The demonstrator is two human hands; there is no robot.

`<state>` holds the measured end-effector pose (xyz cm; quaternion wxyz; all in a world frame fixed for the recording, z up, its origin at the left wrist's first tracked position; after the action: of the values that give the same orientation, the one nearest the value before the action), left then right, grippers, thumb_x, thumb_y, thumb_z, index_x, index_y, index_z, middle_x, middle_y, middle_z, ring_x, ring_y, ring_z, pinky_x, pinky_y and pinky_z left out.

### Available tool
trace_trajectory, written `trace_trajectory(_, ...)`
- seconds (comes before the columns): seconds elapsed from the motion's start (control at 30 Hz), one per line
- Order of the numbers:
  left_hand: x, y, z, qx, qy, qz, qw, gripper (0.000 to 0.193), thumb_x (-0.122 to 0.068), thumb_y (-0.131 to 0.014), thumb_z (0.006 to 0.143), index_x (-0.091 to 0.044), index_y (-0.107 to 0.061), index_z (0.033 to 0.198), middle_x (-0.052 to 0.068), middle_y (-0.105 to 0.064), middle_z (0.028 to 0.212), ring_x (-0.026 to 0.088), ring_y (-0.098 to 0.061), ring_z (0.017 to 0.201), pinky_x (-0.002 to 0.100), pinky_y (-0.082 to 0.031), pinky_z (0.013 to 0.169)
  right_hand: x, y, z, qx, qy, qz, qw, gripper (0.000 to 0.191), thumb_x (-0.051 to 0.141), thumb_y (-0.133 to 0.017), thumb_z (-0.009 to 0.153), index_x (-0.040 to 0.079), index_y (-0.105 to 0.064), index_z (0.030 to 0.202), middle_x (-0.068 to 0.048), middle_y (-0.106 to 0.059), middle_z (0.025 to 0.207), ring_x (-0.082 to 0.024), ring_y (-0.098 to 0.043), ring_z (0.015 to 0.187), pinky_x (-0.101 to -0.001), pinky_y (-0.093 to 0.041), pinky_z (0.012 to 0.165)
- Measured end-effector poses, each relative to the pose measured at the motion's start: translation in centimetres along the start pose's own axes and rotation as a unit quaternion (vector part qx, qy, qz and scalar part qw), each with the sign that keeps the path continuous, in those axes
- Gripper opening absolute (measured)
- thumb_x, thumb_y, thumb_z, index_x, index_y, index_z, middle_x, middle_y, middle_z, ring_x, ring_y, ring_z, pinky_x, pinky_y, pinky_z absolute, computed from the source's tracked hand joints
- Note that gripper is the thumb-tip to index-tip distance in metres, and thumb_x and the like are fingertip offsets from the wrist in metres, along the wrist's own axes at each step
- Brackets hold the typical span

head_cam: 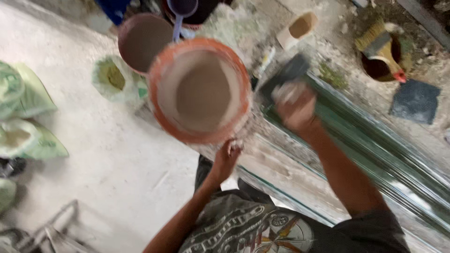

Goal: The person stuffs white fiberglass strands into a long green plastic mold, then presses and smooths a cement slurry over the strands by hand. They mix more slurry in a plastic bowl, pour it along the mold, and spread and wipe the surface to coat the molding.

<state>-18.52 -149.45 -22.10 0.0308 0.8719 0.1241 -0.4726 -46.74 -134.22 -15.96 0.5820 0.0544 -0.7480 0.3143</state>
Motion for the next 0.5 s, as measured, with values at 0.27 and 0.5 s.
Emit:
trace_trajectory(0.27,-0.7,-4.1,-3.4,-0.080,-0.100,-0.031,0.991,0.016,-0.016,-0.063,0.109,0.000,-0.065,0.113,0.005,-0.061,0.085,0.015,-0.053,0.077,0.033,-0.045,0.067,-3.7,-6.2,-17.5,0.291,0.427,-0.604,0.606,0.039,0.019,-0.068,0.056,0.010,-0.064,0.094,-0.013,-0.067,0.104,-0.033,-0.069,0.094,-0.0452,-0.052,0.071)
trace_trajectory(0.5,-1.5,-2.1,-6.5,-0.284,-0.238,0.235,0.899,0.011,-0.010,-0.068,0.097,-0.008,-0.072,0.107,0.017,-0.066,0.089,0.038,-0.066,0.080,0.045,-0.052,0.069,-3.9,-3.6,-13.5,0.093,0.066,-0.572,0.813,0.042,0.025,-0.067,0.091,0.001,-0.062,0.125,-0.019,-0.064,0.123,-0.034,-0.066,0.110,-0.0456,-0.054,0.089)
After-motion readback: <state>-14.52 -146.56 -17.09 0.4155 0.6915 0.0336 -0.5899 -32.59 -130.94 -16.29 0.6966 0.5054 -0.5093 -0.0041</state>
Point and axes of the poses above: each hand's wrist, its own z-axis towards the middle knuckle, its own y-axis out of the back of the hand, x = y × z, the point moved 4 cm from there along z, towards the middle knuckle
